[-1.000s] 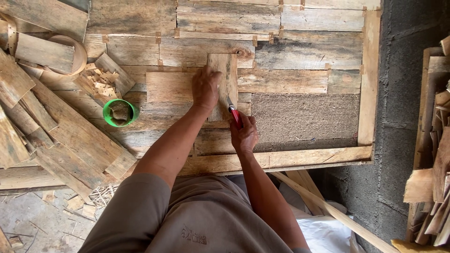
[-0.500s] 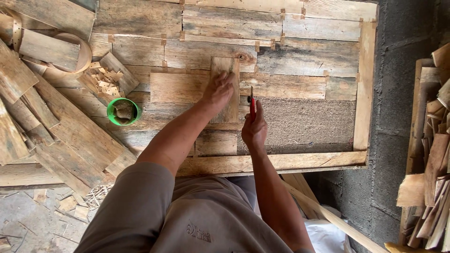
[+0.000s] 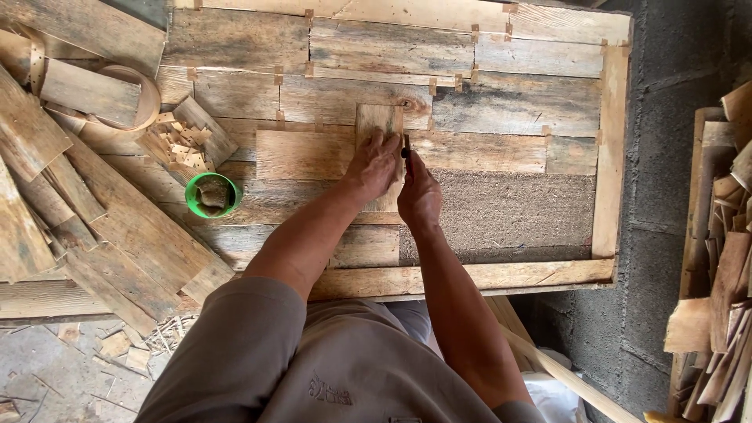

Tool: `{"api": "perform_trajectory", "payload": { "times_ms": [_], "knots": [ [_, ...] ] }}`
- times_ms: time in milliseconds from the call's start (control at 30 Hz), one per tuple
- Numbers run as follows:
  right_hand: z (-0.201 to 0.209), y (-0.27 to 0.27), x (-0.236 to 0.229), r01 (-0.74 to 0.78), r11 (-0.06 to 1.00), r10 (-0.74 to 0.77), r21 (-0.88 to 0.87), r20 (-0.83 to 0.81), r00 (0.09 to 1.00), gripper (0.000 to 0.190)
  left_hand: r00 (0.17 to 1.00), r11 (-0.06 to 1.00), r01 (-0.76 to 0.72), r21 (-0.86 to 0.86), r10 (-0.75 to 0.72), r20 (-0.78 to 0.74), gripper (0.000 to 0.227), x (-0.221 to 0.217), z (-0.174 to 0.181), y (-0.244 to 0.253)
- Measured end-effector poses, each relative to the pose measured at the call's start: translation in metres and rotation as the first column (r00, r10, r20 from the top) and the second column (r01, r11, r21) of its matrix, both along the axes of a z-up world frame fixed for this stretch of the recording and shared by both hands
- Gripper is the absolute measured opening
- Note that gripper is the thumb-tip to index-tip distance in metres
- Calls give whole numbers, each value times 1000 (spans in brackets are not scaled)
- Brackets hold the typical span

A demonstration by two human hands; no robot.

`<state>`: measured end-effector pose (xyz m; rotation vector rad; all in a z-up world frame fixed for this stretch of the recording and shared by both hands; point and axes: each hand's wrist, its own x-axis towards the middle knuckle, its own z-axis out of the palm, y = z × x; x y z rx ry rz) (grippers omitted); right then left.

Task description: Fitting and scoring wooden panels for a project using a utility knife.

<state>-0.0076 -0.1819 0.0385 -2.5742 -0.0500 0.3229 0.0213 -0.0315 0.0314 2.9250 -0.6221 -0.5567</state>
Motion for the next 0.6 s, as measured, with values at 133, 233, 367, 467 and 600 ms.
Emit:
{"api": "perform_trajectory", "payload": {
  "times_ms": [133, 233, 367, 467, 600],
  "knots": [
    [1, 4, 1, 5, 999, -8, -44, -67, 998, 41, 1000, 1000, -10, -19, 10, -16, 42, -1, 19, 3],
    [-4, 1, 0, -31, 994, 30, -105, -9, 1000, 44, 999, 1000, -6, -24, 6, -32, 42, -1, 19, 2],
    [-10, 0, 7, -72, 987, 71, -142, -10, 997, 46, 996, 993, -45, -106, 52, 68, 44, -1, -22, -3],
    [6, 3, 7, -73, 988, 64, -134, -66, 996, 43, 992, 982, -70, -173, 86, 88, 37, -6, -5, -3],
    [9, -1, 9, -46, 995, 37, -87, -107, 994, 40, 983, 944, -185, -273, 182, -37, 18, -8, 2, -2]
  ]
}}
